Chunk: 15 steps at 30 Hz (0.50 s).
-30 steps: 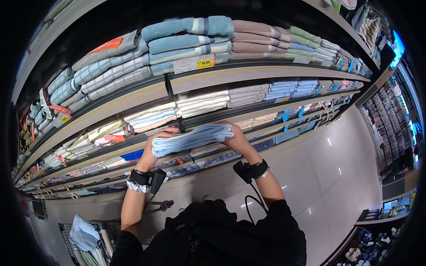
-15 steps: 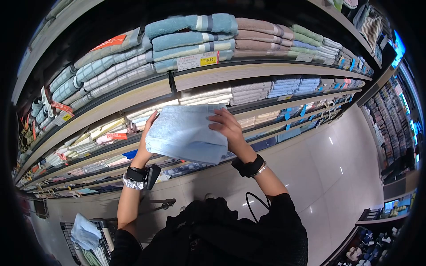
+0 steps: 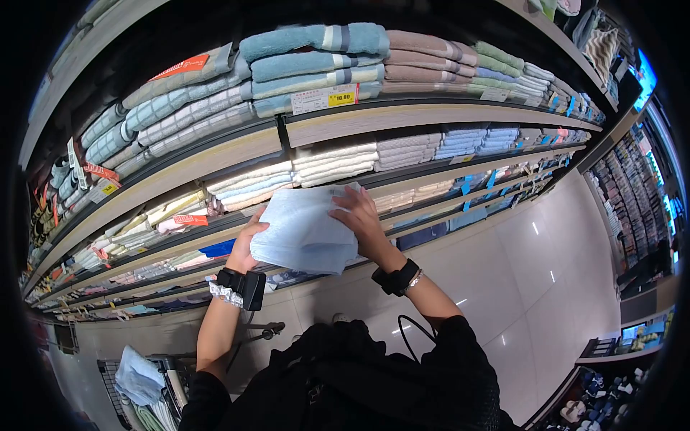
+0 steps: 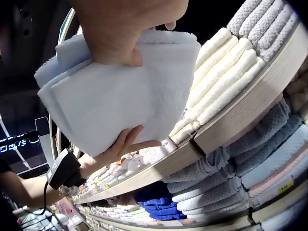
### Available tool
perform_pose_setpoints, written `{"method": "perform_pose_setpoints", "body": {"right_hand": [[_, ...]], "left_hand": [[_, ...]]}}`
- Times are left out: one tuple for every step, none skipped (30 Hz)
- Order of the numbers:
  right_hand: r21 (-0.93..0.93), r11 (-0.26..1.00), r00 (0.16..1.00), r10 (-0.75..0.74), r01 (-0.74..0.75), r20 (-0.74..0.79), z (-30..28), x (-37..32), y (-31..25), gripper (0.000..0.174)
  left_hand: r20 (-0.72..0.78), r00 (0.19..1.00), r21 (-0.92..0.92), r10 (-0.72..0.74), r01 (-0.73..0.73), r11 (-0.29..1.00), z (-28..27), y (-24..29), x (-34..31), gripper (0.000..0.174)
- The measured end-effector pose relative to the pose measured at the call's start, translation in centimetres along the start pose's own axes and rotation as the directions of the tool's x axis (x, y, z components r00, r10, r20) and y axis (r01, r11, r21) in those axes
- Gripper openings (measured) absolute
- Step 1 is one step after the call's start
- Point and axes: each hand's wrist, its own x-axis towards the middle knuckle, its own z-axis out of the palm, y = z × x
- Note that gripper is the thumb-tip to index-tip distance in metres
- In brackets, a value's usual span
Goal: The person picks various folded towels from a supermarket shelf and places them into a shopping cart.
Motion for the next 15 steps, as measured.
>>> {"method": "perform_pose_setpoints", "body": {"right_hand": [[-0.021, 0.997, 0.996, 0.07, -0.069, 0.055, 0.0, 0.0, 0.0, 0.049], [-0.022, 0.997, 0.996, 0.07, -0.069, 0.055, 0.0, 0.0, 0.1, 0.049], [0.042, 0.991, 0.99, 0.125, -0.127, 0.064, -0.1, 0.0, 0.2, 0.055], [0.105, 0.977, 0.981, 0.179, -0.186, 0.077, -0.1, 0.0, 0.2, 0.062], [0.106, 0.977, 0.981, 0.179, -0.186, 0.079, -0.3, 0.0, 0.0, 0.062], [0.133, 0.966, 0.97, 0.202, -0.22, 0.134, -0.6, 0.0, -0.4, 0.065], [0.159, 0.954, 0.956, 0.223, -0.254, 0.189, -0.9, 0.1, -0.7, 0.067], [0.159, 0.954, 0.956, 0.223, -0.254, 0.191, -1.1, 0.3, -0.9, 0.067], [0.188, 0.944, 0.941, 0.218, -0.271, 0.26, -1.4, 0.4, -1.1, 0.066], [0.216, 0.933, 0.921, 0.209, -0.289, 0.328, -1.5, 0.5, -1.2, 0.065], [0.216, 0.933, 0.921, 0.209, -0.289, 0.33, -1.5, 0.6, -1.3, 0.065], [0.223, 0.942, 0.928, 0.167, -0.25, 0.333, -1.4, 0.8, -1.4, 0.062], [0.23, 0.95, 0.934, 0.125, -0.21, 0.335, -1.3, 0.9, -1.4, 0.059], [0.231, 0.95, 0.933, 0.126, -0.211, 0.336, -1.2, 0.9, -1.4, 0.059], [0.284, 0.932, 0.93, 0.117, -0.224, 0.35, -1.0, 1.0, -1.3, 0.055]], "left_hand": [[0.0, 1.0, -0.001, 0.0, 0.0, 1.0, 0.2, 0.0, -0.1, 0.062], [0.059, 0.998, 0.005, 0.025, -0.025, 1.0, 0.4, 0.0, -0.2, 0.063], [0.119, 0.992, 0.009, 0.048, -0.05, 0.999, 0.5, -0.1, -0.3, 0.065], [0.118, 0.992, 0.008, 0.048, -0.05, 0.999, 0.6, -0.1, -0.4, 0.065], [0.117, 0.992, -0.009, 0.055, -0.054, 0.999, 0.5, -0.1, -0.5, 0.066], [0.117, 0.991, -0.026, 0.061, -0.058, 0.998, 0.5, -0.1, -0.6, 0.067], [0.116, 0.991, -0.028, 0.061, -0.058, 0.998, 0.4, -0.1, -0.8, 0.067], [0.118, 0.991, -0.047, 0.068, -0.062, 0.997, 0.3, 0.0, -1.0, 0.066], [0.121, 0.99, -0.066, 0.074, -0.067, 0.996, 0.2, 0.0, -1.3, 0.066], [0.12, 0.99, -0.067, 0.075, -0.067, 0.995, 0.3, 0.1, -1.4, 0.066], [0.122, 0.988, -0.092, 0.096, -0.085, 0.992, 0.6, 0.2, -1.6, 0.066], [0.123, 0.985, -0.116, 0.116, -0.102, 0.988, 0.7, 0.3, -1.7, 0.066], [0.122, 0.986, -0.116, 0.115, -0.101, 0.988, 0.8, 0.4, -1.8, 0.066], [0.123, 0.985, -0.127, 0.122, -0.106, 0.986, 0.8, 0.4, -1.9, 0.065], [0.124, 0.984, -0.137, 0.128, -0.111, 0.984, 0.8, 0.4, -2.0, 0.065]]}}
